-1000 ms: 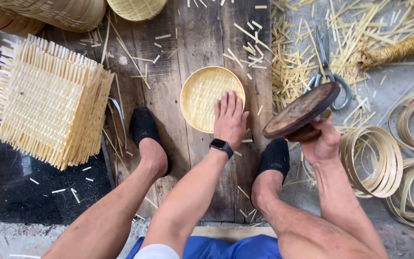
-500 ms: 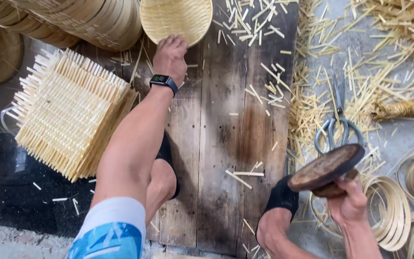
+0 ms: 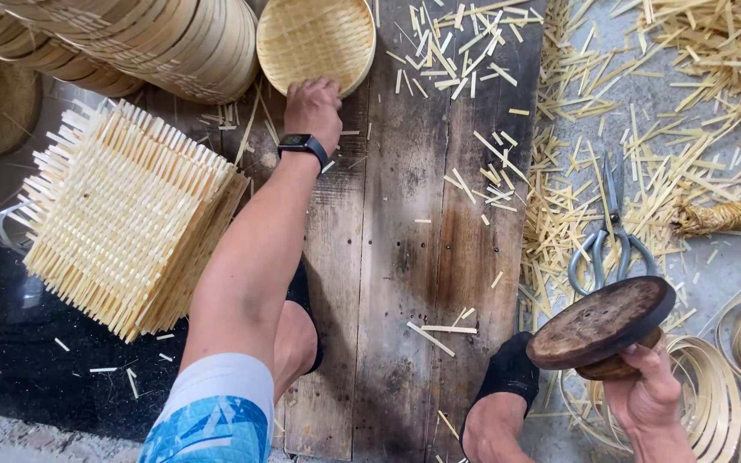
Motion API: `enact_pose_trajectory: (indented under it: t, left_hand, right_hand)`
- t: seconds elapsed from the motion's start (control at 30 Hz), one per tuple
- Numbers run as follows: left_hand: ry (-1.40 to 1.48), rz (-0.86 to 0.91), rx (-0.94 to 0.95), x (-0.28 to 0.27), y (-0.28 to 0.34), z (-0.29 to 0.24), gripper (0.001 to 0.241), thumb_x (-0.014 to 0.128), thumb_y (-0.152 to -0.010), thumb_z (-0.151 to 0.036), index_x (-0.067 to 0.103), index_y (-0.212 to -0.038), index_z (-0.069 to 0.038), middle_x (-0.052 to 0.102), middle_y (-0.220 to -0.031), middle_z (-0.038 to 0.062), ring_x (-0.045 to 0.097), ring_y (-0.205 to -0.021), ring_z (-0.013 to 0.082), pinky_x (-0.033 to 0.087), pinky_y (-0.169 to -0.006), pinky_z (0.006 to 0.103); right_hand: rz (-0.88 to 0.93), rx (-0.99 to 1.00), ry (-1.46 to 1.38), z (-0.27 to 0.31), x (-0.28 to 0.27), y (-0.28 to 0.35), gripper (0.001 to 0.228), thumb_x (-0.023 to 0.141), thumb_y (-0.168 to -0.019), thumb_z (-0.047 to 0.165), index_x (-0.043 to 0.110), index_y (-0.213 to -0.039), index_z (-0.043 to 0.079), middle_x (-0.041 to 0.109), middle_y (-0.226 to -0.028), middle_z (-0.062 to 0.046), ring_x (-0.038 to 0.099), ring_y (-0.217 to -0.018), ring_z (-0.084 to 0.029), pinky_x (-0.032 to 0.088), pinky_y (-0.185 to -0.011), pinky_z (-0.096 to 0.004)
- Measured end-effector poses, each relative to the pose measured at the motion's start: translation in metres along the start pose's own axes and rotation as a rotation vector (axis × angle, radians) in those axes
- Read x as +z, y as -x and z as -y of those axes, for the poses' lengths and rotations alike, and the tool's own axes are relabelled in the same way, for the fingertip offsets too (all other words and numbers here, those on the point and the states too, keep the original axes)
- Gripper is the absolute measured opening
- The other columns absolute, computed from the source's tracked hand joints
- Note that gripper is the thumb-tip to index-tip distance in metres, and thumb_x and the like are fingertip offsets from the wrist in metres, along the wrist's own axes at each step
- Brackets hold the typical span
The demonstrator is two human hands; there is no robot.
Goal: Assembling a circular bamboo steamer base by weaving strips into a frame and trimming excess with scissors.
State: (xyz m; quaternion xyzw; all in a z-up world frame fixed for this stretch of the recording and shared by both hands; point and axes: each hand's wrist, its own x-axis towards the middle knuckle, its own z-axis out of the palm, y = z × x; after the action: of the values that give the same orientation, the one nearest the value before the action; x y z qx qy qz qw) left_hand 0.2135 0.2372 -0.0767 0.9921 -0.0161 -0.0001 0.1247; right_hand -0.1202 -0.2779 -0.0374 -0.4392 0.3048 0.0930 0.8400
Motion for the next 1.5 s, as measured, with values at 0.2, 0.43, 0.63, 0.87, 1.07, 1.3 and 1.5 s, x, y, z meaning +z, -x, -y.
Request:
enact_pose_trajectory:
  t: [0.2, 0.43, 0.63, 0.87, 1.07, 1.3, 1.5]
  left_hand:
    - [-0.042, -0.298, 0.066, 0.004, 0.074, -0.061, 0.061, 0.064, -0.095, -0.026, 0.046, -0.146, 0.003, 0.048, -0.149, 0.027, 0.047, -0.139, 0.0421, 0.034, -0.116, 0.0556]
    - [1.217, 0.226, -0.587, 0.016, 0.235, -0.176, 0.046, 0.064, -0.098, -0.036, 0.068, -0.134, -0.007, 0.075, -0.123, 0.012, 0.067, -0.115, 0.0215, 0.050, -0.102, 0.0350]
    - [0.833, -0.019, -0.379, -0.025, 0.230, -0.109, 0.049, 0.072, -0.089, -0.019, 0.063, -0.136, -0.005, 0.069, -0.132, 0.016, 0.063, -0.123, 0.0288, 0.048, -0.108, 0.0400]
    - [-0.547, 0.077, -0.542, -0.165, 0.192, 0.065, 0.115, 0.087, -0.069, -0.045, 0.026, -0.153, 0.004, 0.028, -0.159, 0.028, 0.025, -0.146, 0.0431, 0.019, -0.120, 0.0499]
    - [-0.184, 0.245, -0.715, -0.232, 0.221, 0.093, 0.093, 0.095, -0.067, -0.043, 0.060, -0.139, 0.005, 0.068, -0.126, 0.028, 0.068, -0.117, 0.0359, 0.051, -0.105, 0.0416]
    - [-0.113, 0.174, -0.668, -0.222, 0.237, 0.129, 0.088, 0.097, -0.064, -0.038, 0.062, -0.136, -0.002, 0.070, -0.117, 0.025, 0.070, -0.106, 0.0315, 0.052, -0.097, 0.0400]
    - [-0.148, -0.062, -0.365, -0.273, 0.233, 0.134, 0.022, 0.076, -0.090, -0.017, 0.083, -0.111, -0.014, 0.076, -0.089, 0.016, 0.073, -0.073, 0.0238, 0.061, -0.080, 0.0364]
  right_hand:
    - [0.192, 0.056, -0.056, -0.007, 0.046, -0.008, 0.056, 0.056, -0.092, 0.018, 0.050, -0.145, 0.002, 0.060, -0.137, -0.015, 0.056, -0.131, -0.034, 0.039, -0.117, -0.059]
    - [0.301, 0.175, 0.012, -0.020, 0.143, -0.028, 0.056, 0.033, -0.105, 0.040, 0.048, -0.146, 0.005, 0.058, -0.143, -0.014, 0.054, -0.131, -0.030, 0.040, -0.111, -0.052]
    - [0.214, 0.131, 0.390, -0.069, 0.126, -0.041, 0.043, 0.053, -0.101, 0.029, 0.057, -0.134, 0.003, 0.066, -0.122, -0.012, 0.065, -0.104, -0.022, 0.056, -0.083, -0.042]
    - [0.113, 0.251, 0.379, -0.078, 0.106, -0.022, 0.036, 0.060, -0.102, 0.028, 0.061, -0.121, -0.002, 0.068, -0.101, -0.013, 0.069, -0.088, -0.024, 0.061, -0.073, -0.039]
    - [0.114, 0.270, 0.356, -0.090, 0.084, -0.028, 0.031, 0.060, -0.102, 0.027, 0.061, -0.115, -0.001, 0.067, -0.099, -0.015, 0.068, -0.084, -0.025, 0.059, -0.071, -0.039]
    - [0.112, 0.264, 0.358, -0.092, 0.078, -0.028, 0.029, 0.060, -0.102, 0.025, 0.062, -0.116, -0.001, 0.068, -0.097, -0.015, 0.068, -0.083, -0.024, 0.058, -0.071, -0.039]
    - [0.126, 0.267, 0.304, -0.091, 0.070, -0.029, 0.031, 0.060, -0.102, 0.024, 0.061, -0.119, -0.002, 0.067, -0.096, -0.014, 0.068, -0.082, -0.023, 0.059, -0.073, -0.038]
